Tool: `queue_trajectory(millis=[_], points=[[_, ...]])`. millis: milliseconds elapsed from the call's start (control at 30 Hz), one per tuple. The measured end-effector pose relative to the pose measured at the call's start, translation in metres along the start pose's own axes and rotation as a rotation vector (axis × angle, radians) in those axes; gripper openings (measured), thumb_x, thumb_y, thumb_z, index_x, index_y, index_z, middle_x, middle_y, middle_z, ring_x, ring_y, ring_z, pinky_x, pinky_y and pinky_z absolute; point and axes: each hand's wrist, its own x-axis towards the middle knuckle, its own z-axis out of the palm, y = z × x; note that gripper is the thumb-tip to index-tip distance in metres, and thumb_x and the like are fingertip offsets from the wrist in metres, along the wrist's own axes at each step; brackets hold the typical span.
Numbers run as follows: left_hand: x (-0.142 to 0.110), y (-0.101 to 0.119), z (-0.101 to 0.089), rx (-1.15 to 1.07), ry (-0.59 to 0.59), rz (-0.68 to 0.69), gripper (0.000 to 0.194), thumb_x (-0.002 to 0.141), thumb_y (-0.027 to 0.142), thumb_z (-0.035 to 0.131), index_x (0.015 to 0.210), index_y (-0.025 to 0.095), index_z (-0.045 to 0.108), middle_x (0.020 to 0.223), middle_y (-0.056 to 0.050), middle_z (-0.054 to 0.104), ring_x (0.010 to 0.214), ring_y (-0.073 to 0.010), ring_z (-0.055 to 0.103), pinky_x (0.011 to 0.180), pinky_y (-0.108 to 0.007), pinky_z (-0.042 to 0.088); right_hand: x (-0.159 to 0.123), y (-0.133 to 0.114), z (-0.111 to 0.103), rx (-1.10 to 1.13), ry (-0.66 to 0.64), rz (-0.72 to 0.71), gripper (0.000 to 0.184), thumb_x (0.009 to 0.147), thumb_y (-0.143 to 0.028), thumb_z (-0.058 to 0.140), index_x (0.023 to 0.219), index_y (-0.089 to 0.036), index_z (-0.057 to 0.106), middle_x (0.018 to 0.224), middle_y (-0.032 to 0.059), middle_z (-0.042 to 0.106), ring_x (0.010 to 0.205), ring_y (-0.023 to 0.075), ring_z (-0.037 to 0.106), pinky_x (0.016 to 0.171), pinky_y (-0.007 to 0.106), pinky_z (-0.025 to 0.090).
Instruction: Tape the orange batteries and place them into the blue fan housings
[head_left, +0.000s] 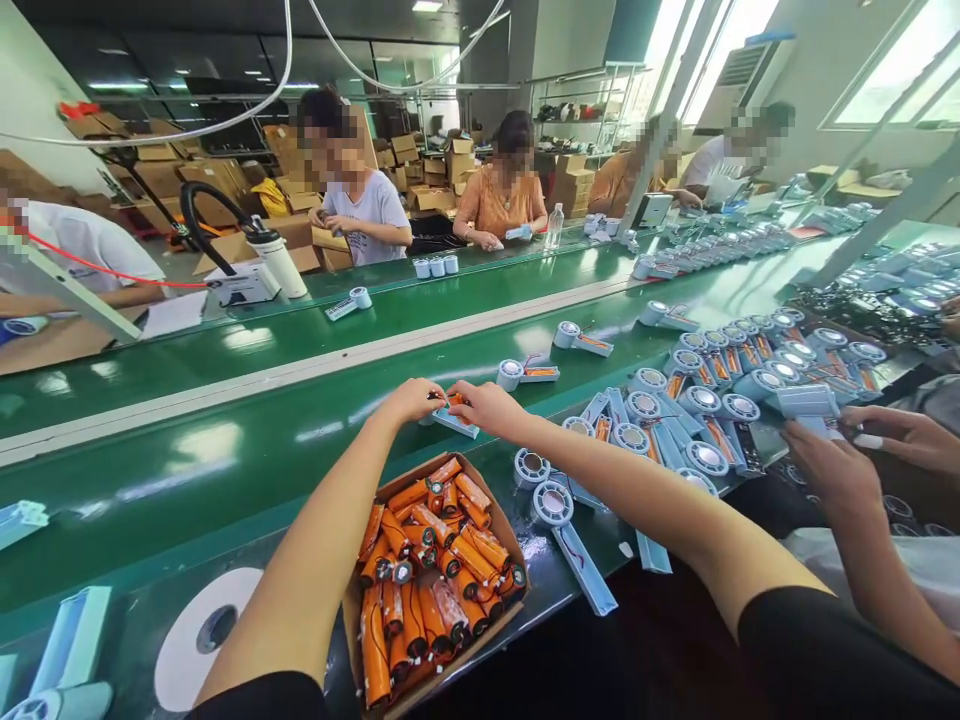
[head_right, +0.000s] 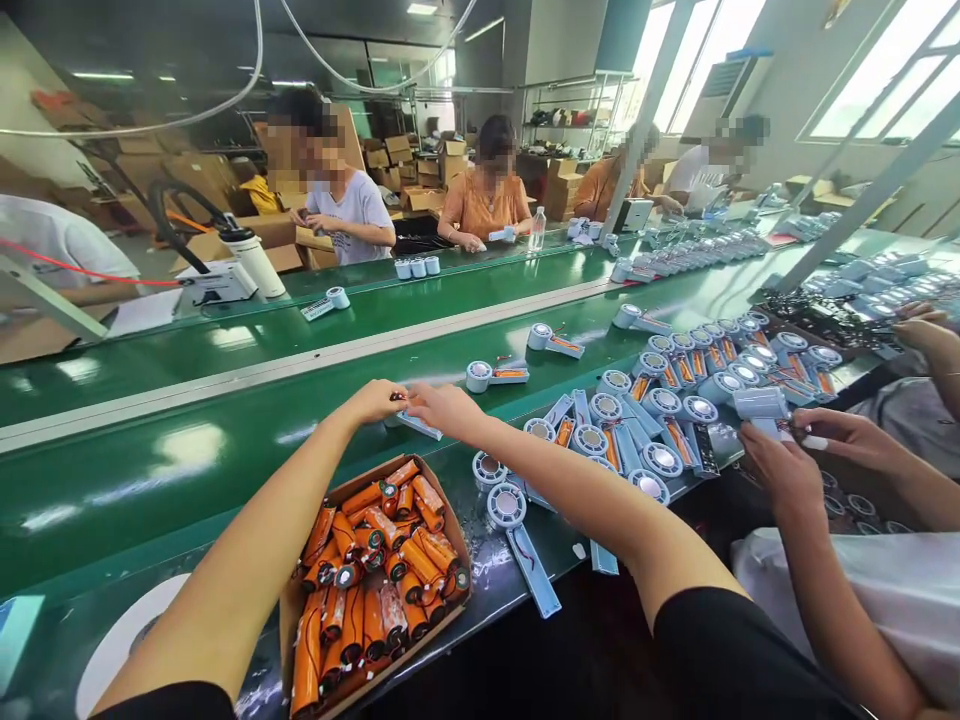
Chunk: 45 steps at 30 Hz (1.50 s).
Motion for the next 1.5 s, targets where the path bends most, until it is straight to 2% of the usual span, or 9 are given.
queue_trajectory(millis=[333,567,667,867,1000,1133,1367,1433,1500], points=[[0.010,0.013,0.008,-0.056,0.055,-0.069,0.036,0.104,0.043,0.069,0.131,0.019,0.068,0.135,-0.010,0.069,0.117,-0.0252,0.070,0.100,-0.048,0.062,0.008,0.002,0.016,-0.391,-0.213,0.006,0.048,0.109,-0.045,0.056,0.152,-0.025,0.059,0.129,0.0196,0.078,0.119,0.0374,0.076,0.095,0.044,0.058],[0.016,0.086,0.035,-0.056,0.065,-0.008,0.038,0.103,0.043,0.070,0.134,0.023,0.067,0.139,-0.011,0.067,0.120,-0.0258,0.069,0.100,-0.046,0.062,0.019,-0.002,0.014,-0.411,-0.239,0.025,0.047,0.102,-0.059,0.063,0.129,-0.023,0.076,0.133,0.0180,0.077,0.123,0.0361,0.074,0.097,0.043,0.058],[0.013,0.106,0.025,-0.054,0.106,-0.002,0.039,0.103,0.043,0.070,0.135,0.022,0.067,0.139,-0.011,0.067,0.119,-0.0262,0.069,0.100,-0.047,0.062,0.011,0.001,0.002,-0.384,-0.204,-0.012,0.041,0.100,-0.055,0.069,0.124,-0.023,0.078,0.128,0.0148,0.080,0.118,0.0337,0.075,0.094,0.040,0.058],[-0.028,0.088,-0.018,-0.045,0.212,-0.145,0.036,0.105,0.043,0.067,0.133,0.020,0.068,0.137,-0.011,0.068,0.118,-0.0251,0.069,0.100,-0.047,0.062,-0.019,0.026,-0.014,-0.233,-0.042,-0.145,0.012,0.103,-0.023,0.069,0.104,-0.018,0.080,0.116,0.0123,0.079,0.111,0.0228,0.074,0.098,0.035,0.056],[-0.049,0.080,-0.017,-0.072,0.309,-0.156,0.039,0.112,0.044,0.053,0.135,0.016,0.067,0.136,-0.010,0.067,0.122,-0.0265,0.069,0.103,-0.048,0.060,0.009,0.054,-0.004,-0.132,0.022,-0.052,0.024,0.108,-0.037,0.065,0.124,-0.020,0.072,0.125,0.0084,0.073,0.110,0.0216,0.073,0.096,0.042,0.063],[-0.125,0.054,-0.006,-0.084,0.407,-0.207,0.039,0.109,0.044,0.059,0.137,0.018,0.067,0.135,-0.009,0.071,0.124,-0.0267,0.070,0.105,-0.047,0.059,0.032,0.060,0.008,-0.095,0.110,0.070,0.033,0.105,-0.036,0.071,0.132,-0.019,0.068,0.122,0.0087,0.073,0.105,0.0227,0.073,0.093,0.043,0.064],[-0.365,-0.057,0.081,0.024,0.403,-0.463,0.036,0.092,0.045,0.066,0.114,0.020,0.078,0.135,-0.016,0.076,0.136,-0.0403,0.061,0.117,-0.060,0.050,0.036,0.034,-0.005,-0.073,0.151,0.044,0.032,0.095,-0.016,0.074,0.126,-0.016,0.070,0.147,0.0240,0.063,0.139,0.0385,0.055,0.114,0.063,0.045],[-0.403,-0.072,0.107,0.114,0.439,-0.441,0.041,0.096,0.045,0.056,0.118,0.018,0.076,0.139,-0.021,0.072,0.133,-0.0410,0.062,0.112,-0.061,0.052,0.020,0.009,-0.011,-0.052,0.127,-0.036,0.032,0.093,-0.017,0.074,0.125,-0.017,0.071,0.154,0.0245,0.059,0.145,0.0385,0.049,0.119,0.062,0.040],[-0.416,-0.071,0.122,0.241,0.551,-0.353,0.040,0.100,0.045,0.053,0.118,0.017,0.074,0.136,-0.023,0.071,0.129,-0.0406,0.062,0.110,-0.061,0.053,-0.008,-0.024,-0.012,-0.013,0.038,-0.145,0.027,0.096,-0.025,0.073,0.123,-0.021,0.073,0.141,0.0167,0.070,0.130,0.0291,0.063,0.114,0.048,0.048]])
